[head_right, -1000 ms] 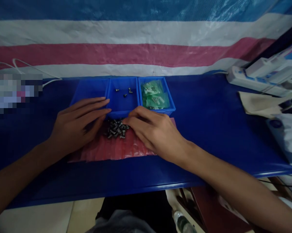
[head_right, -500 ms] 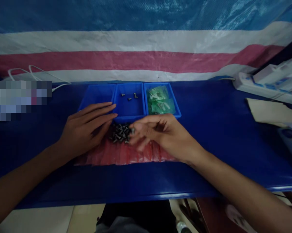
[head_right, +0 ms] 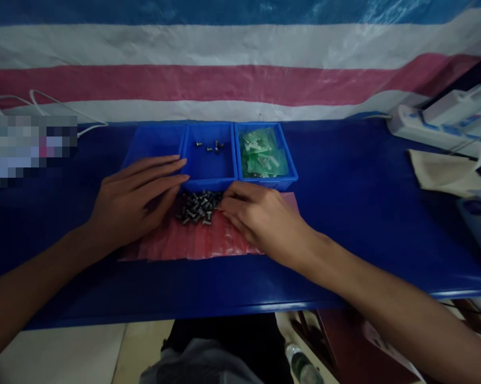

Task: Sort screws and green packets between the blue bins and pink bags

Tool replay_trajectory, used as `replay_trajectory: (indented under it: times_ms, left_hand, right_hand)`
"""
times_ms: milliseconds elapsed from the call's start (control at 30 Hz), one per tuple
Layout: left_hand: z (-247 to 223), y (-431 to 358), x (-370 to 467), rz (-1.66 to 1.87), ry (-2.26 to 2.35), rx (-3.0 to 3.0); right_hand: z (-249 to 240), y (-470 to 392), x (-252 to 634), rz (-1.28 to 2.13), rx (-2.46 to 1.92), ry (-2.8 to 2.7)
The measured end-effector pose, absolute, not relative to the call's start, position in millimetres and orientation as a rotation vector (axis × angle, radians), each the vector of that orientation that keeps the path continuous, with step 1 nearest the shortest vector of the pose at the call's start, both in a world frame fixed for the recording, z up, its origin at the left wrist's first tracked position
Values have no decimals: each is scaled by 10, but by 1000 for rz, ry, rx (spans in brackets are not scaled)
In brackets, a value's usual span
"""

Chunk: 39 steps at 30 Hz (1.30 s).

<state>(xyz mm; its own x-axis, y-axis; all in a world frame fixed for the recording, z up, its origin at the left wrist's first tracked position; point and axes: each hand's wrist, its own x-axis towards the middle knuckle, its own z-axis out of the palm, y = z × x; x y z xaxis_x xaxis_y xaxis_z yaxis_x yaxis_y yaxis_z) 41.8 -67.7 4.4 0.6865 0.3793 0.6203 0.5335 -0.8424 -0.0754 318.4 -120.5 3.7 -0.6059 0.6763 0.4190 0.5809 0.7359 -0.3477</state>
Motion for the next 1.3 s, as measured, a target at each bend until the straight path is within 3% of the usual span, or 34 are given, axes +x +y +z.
replay_trajectory:
  times_ms: [400,633,900,1100,1300]
  left_hand:
    - [54,-681,423,-850,-868,-2754]
    - [36,-664,424,-889,-699,-2663]
    - [66,-685,435,-813,-852,-2694]
    - [51,-676,420,-870,-785,-2708]
    - [47,-662,415,-882,-703,-2674]
  right_hand:
    - [129,-1208,3223,322,-950,-2262]
    - [289,-1314,3135,895,-1033,-1672]
    - [253,-1259,3153,917,-1047,-1704]
    - [285,-1265,3112,1403,-973,-1571]
    - [205,-1203,3142,1426,-925,-1307]
